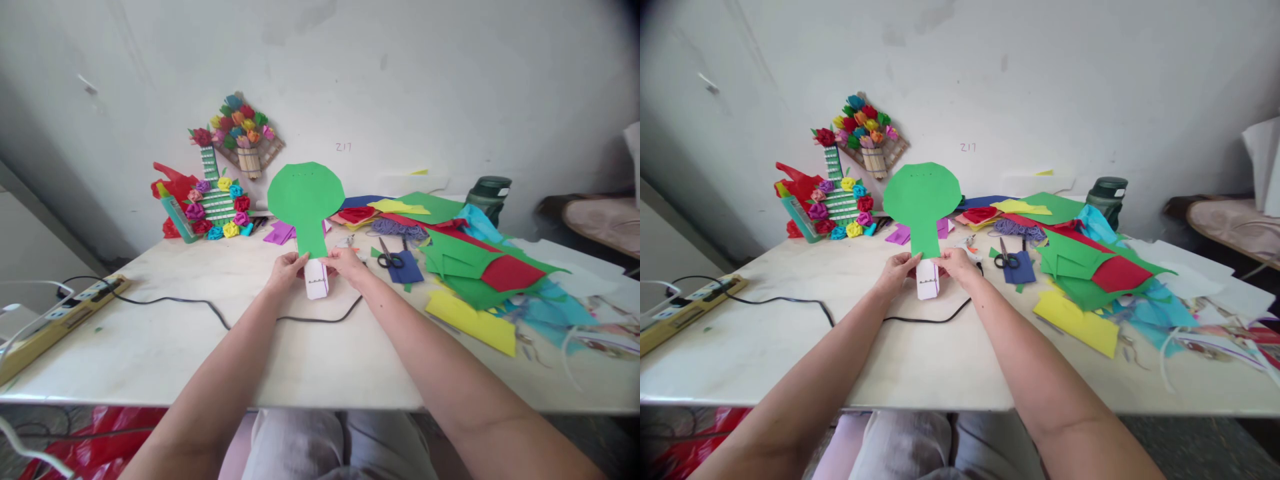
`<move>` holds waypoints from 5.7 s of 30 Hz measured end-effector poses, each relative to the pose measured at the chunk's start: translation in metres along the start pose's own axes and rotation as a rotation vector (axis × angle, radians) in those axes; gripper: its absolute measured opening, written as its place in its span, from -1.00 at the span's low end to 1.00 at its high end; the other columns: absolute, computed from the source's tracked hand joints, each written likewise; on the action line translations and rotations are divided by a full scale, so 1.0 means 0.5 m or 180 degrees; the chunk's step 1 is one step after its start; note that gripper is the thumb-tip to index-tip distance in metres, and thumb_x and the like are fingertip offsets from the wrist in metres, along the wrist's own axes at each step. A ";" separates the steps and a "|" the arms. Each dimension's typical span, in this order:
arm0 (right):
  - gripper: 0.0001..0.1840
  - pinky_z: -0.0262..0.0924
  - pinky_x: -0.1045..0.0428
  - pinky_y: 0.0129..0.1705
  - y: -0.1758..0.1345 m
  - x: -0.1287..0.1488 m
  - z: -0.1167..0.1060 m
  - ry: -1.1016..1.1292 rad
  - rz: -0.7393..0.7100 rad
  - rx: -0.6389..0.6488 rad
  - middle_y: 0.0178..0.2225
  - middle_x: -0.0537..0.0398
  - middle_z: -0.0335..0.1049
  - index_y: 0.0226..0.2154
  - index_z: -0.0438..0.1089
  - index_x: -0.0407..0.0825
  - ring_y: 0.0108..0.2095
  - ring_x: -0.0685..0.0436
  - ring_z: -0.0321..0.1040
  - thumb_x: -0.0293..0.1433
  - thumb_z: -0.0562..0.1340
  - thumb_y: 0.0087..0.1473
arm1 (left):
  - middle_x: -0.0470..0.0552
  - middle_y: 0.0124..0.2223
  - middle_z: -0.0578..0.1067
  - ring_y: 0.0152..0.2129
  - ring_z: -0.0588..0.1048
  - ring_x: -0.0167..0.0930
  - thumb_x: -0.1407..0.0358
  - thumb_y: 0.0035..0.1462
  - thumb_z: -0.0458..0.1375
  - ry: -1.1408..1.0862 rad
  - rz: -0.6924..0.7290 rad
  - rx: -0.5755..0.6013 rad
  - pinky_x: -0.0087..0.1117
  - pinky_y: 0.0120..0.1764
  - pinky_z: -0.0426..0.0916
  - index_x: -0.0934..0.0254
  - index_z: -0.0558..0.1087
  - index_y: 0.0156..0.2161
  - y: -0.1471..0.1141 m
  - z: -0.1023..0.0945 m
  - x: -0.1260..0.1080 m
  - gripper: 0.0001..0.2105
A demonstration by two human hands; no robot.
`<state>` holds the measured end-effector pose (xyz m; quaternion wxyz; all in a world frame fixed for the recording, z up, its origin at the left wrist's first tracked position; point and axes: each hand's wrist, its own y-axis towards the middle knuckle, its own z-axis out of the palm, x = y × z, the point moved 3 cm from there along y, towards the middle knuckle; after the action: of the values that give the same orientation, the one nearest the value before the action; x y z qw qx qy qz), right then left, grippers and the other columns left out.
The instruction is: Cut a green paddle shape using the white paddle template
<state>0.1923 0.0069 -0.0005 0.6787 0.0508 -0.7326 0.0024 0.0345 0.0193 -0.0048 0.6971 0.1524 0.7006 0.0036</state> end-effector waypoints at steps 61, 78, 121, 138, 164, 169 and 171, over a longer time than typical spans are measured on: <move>-0.81 0.10 0.17 -0.63 -0.004 0.011 -0.006 -0.0077 -0.0051 -0.0184 -0.69 0.21 0.30 -0.60 0.27 -0.09 -0.65 0.06 0.26 -0.35 0.28 -0.15 | 0.04 -0.37 0.52 -0.48 0.50 -0.32 0.29 -0.28 0.33 -0.0460 -0.0311 0.0857 -0.32 -0.39 0.35 0.32 0.23 -0.10 -0.013 0.021 0.000 -0.42; -0.80 0.07 0.16 -0.65 -0.005 0.015 -0.011 -0.0046 -0.0048 -0.0358 -0.71 0.23 0.27 -0.64 0.23 -0.07 -0.68 0.06 0.23 -0.40 0.25 -0.13 | 0.06 -0.35 0.51 -0.47 0.50 -0.31 0.31 -0.30 0.33 -0.0374 -0.0345 0.1045 -0.34 -0.40 0.35 0.33 0.18 -0.04 -0.017 0.023 -0.003 -0.34; -0.82 0.09 0.16 -0.65 -0.005 0.013 -0.010 0.0001 -0.0070 -0.0426 -0.71 0.22 0.29 -0.62 0.24 -0.07 -0.67 0.05 0.26 -0.41 0.26 -0.13 | -0.02 -0.42 0.48 -0.53 0.46 -0.39 0.35 -0.32 0.33 -0.0369 -0.0375 0.1073 -0.41 -0.46 0.30 0.32 0.18 -0.08 -0.022 0.026 -0.013 -0.37; -0.75 0.11 0.18 -0.64 0.000 0.028 -0.043 0.0204 -0.0344 -0.0396 -0.68 0.22 0.30 -0.60 0.27 -0.09 -0.67 0.09 0.24 -0.29 0.31 -0.21 | -0.03 -0.34 0.44 -0.48 0.44 -0.43 0.15 -0.08 0.19 -0.0504 -0.0056 0.0773 -0.42 -0.47 0.34 0.24 0.25 -0.05 -0.003 0.059 -0.032 -0.54; -0.37 0.03 -0.06 0.04 -0.059 0.030 -0.291 -0.0607 0.0654 -0.4415 0.18 -0.23 -0.21 0.20 -0.22 -0.15 0.14 -0.21 -0.04 -0.38 -0.09 0.08 | -0.11 -0.47 0.43 -0.61 0.40 -0.48 0.15 -0.21 0.27 -0.1045 -0.0239 0.0002 -0.46 -0.54 0.31 0.26 0.32 -0.24 0.044 0.125 0.014 -0.60; -0.37 -0.06 -0.22 0.06 -0.070 0.031 -0.315 -0.0890 0.0543 -0.4830 0.16 -0.14 -0.06 0.15 0.01 -0.01 0.13 -0.32 -0.06 -0.37 0.03 -0.02 | -0.11 -0.47 0.43 -0.61 0.39 -0.50 0.18 -0.20 0.27 -0.1090 -0.0226 0.0075 -0.47 -0.54 0.32 0.26 0.33 -0.25 0.041 0.127 0.017 -0.63; -0.38 -0.06 -0.24 0.05 -0.062 0.019 -0.330 -0.1038 0.0677 -0.4535 0.11 -0.15 0.06 0.12 0.10 -0.01 0.12 -0.33 -0.01 -0.41 0.05 -0.06 | -0.11 -0.48 0.43 -0.62 0.39 -0.50 0.19 -0.21 0.28 -0.1128 -0.0204 0.0079 -0.48 -0.54 0.31 0.27 0.34 -0.26 0.038 0.126 0.015 -0.64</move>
<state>0.3580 -0.0129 0.0199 0.4258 -0.4738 -0.6491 -0.4157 0.1004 0.0259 -0.0099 0.8074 0.1367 0.5713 -0.0543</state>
